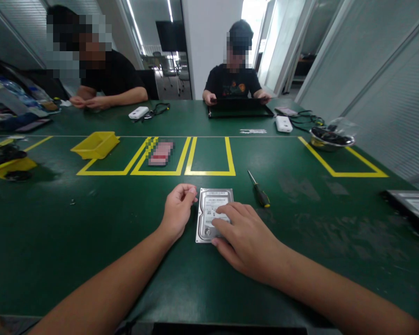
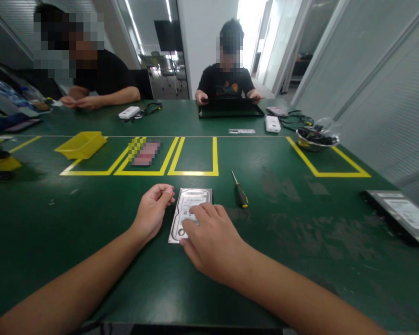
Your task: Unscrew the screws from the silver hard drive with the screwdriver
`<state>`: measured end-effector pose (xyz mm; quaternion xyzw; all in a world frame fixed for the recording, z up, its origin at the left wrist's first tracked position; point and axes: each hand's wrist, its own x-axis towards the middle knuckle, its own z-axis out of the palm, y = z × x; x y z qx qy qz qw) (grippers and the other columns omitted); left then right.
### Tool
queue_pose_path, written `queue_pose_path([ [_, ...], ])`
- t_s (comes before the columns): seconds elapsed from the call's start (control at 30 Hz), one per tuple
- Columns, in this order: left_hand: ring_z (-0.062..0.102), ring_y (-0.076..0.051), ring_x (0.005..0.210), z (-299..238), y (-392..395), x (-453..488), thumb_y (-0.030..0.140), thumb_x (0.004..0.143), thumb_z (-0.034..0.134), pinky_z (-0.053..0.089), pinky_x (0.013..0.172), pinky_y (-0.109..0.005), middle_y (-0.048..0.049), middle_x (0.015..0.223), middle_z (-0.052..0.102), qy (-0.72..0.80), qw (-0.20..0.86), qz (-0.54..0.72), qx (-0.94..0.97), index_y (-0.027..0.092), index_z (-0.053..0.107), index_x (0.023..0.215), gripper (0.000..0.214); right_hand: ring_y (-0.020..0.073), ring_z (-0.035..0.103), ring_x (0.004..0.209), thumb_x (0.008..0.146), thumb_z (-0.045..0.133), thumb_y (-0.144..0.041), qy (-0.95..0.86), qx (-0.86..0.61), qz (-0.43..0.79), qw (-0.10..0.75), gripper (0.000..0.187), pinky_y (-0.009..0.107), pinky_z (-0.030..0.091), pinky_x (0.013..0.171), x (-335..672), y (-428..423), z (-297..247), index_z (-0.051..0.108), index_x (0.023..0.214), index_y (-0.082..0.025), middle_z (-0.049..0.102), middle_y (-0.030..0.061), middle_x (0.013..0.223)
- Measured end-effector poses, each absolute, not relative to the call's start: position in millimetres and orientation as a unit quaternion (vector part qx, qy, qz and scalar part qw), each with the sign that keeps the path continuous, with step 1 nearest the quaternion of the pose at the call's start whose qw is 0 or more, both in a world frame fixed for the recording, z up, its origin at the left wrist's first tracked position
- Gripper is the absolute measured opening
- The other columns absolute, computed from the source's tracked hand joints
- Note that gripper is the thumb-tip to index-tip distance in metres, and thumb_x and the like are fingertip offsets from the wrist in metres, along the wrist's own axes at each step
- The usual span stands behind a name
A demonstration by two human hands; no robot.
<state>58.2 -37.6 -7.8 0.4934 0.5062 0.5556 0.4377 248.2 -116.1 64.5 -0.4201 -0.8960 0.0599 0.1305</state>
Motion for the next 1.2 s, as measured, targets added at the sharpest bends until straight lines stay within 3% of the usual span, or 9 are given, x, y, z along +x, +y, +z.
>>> queue_pose_path([
  [0.17, 0.057, -0.011, 0.07, -5.2, -39.5, 57.9, 0.03, 0.082, 0.07, 0.044, 0.065, -0.021, -0.0005, 0.078, 0.065, 0.5, 0.445, 0.553, 0.496, 0.015, 0.069, 0.091, 0.018, 0.0308, 0.053, 0.104, 0.093, 0.053, -0.035, -0.894, -0.43, 0.043, 0.12, 0.023, 0.048, 0.044, 0.087, 236.8, -104.0, 57.2, 0.065, 0.102, -0.017, 0.061, 0.0138, 0.113],
  [0.4, 0.063, -0.014, 0.073, -4.6, -38.3, 58.1, 0.029, 0.081, 0.07, 0.047, 0.067, -0.024, -0.0044, 0.081, 0.071, 0.504, 0.464, 0.536, 0.493, 0.013, 0.073, 0.1, 0.025, 0.0274, 0.054, 0.107, 0.096, 0.049, -0.031, -0.921, -0.336, 0.058, 0.186, 0.025, 0.045, 0.042, 0.096, 242.4, -100.6, 27.7, 0.066, 0.102, -0.013, 0.063, 0.0129, 0.106],
  [0.9, 0.052, -0.009, 0.061, -5.0, -33.6, 51.9, 0.022, 0.078, 0.066, 0.039, 0.057, -0.019, 0.002, 0.066, 0.06, 0.492, 0.47, 0.533, 0.503, 0.015, 0.069, 0.086, 0.011, 0.0253, 0.052, 0.11, 0.093, 0.053, -0.027, -0.927, -0.29, 0.081, 0.225, 0.023, 0.043, 0.04, 0.095, 255.3, -97.5, 18.0, 0.063, 0.11, -0.015, 0.062, 0.0109, 0.114],
  [1.2, 0.056, -0.012, 0.063, 7.5, -31.1, 43.2, 0.025, 0.078, 0.07, 0.044, 0.062, -0.023, -0.0002, 0.069, 0.064, 0.455, 0.535, 0.428, 0.569, 0.014, 0.068, 0.086, 0.014, 0.0251, 0.051, 0.113, 0.094, 0.052, -0.028, -0.923, -0.296, 0.101, 0.223, 0.025, 0.045, 0.039, 0.097, 255.8, -97.8, 16.7, 0.062, 0.113, -0.016, 0.061, 0.0112, 0.118],
])
